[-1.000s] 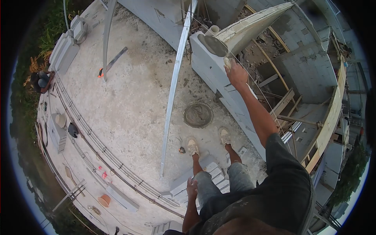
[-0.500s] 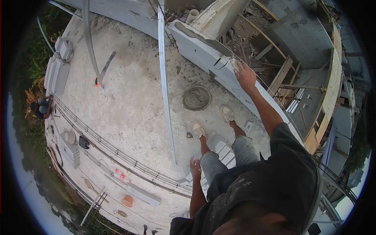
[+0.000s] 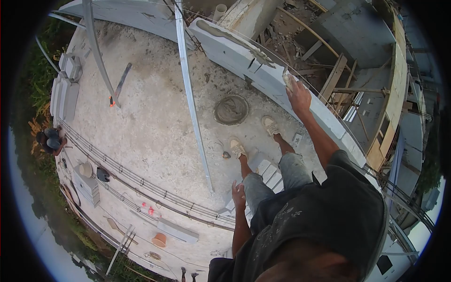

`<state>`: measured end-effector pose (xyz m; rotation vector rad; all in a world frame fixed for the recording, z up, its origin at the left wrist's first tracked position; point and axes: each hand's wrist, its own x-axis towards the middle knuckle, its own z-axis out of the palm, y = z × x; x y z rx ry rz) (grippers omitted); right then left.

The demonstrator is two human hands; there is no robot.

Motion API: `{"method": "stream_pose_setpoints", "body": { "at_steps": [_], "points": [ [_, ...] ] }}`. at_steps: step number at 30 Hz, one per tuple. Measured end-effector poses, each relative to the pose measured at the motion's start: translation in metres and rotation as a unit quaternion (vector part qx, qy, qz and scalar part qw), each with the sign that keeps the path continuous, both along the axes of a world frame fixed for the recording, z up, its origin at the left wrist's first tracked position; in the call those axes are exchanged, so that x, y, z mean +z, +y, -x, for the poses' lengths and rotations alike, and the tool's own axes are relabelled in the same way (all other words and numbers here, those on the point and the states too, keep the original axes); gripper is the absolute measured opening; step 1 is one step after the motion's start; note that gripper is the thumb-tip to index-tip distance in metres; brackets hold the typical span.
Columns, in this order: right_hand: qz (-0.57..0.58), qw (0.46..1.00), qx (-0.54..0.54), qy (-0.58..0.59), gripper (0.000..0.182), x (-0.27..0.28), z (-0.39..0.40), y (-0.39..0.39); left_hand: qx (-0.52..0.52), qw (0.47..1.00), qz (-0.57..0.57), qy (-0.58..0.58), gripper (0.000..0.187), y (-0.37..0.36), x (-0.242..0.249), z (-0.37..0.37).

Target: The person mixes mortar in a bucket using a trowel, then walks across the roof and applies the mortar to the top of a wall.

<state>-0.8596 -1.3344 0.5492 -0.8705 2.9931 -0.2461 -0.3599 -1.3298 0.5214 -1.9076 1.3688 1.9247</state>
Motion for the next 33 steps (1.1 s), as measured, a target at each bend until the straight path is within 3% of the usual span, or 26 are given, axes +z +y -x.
{"method": "stream_pose_setpoints", "body": {
  "at_steps": [5,7,8,11,12,15,19,22,25,27,30,33],
  "points": [
    [-0.004,0.999,0.017,0.034,0.055,-0.007,0.014,0.023,-0.123,0.985,0.113,0.045,0.059,0.025,-0.047,-0.038],
    [0.011,0.999,0.002,0.042,0.056,0.001,-0.008,0.038,-0.098,0.995,0.02,-0.023,0.061,0.023,-0.012,-0.035],
    [-0.04,0.999,0.001,0.009,0.056,-0.004,-0.007,0.047,-0.085,0.995,-0.017,-0.042,0.062,0.015,-0.009,-0.016],
    [-0.067,0.997,-0.033,-0.028,0.057,-0.002,-0.005,0.056,-0.117,0.992,-0.041,0.031,0.071,0.034,-0.023,-0.026],
    [-0.037,0.999,-0.021,0.011,0.058,-0.005,-0.008,0.06,-0.185,0.981,-0.049,-0.015,0.085,0.036,-0.027,-0.029],
    [-0.079,0.997,-0.018,-0.017,0.058,-0.015,-0.014,0.08,-0.267,0.96,-0.079,-0.038,0.094,0.054,-0.04,-0.038],
    [0.018,0.996,-0.06,-0.067,0.052,0.014,-0.028,0.067,-0.302,0.95,-0.068,-0.032,0.097,0.063,-0.049,-0.047],
    [0.166,0.96,-0.077,-0.21,0.049,0.005,-0.053,0.06,-0.29,0.952,-0.066,-0.068,0.1,0.064,-0.063,-0.026],
    [0.073,0.956,0.003,-0.284,0.048,-0.041,-0.077,0.048,-0.266,0.954,-0.084,-0.114,0.102,0.064,-0.085,-0.009],
    [-0.041,0.962,0.05,-0.266,0.048,-0.093,-0.093,0.025,-0.235,0.953,-0.084,-0.171,0.101,0.066,-0.093,0.007],
    [-0.15,0.95,0.113,-0.251,0.045,-0.193,-0.111,-0.028,-0.226,0.919,-0.108,-0.304,0.093,0.039,-0.091,0.055],
    [-0.232,0.944,0.165,-0.166,0.036,-0.318,-0.12,-0.07,-0.184,0.929,-0.035,-0.319,0.085,0.034,-0.104,0.055]
  ]
}}
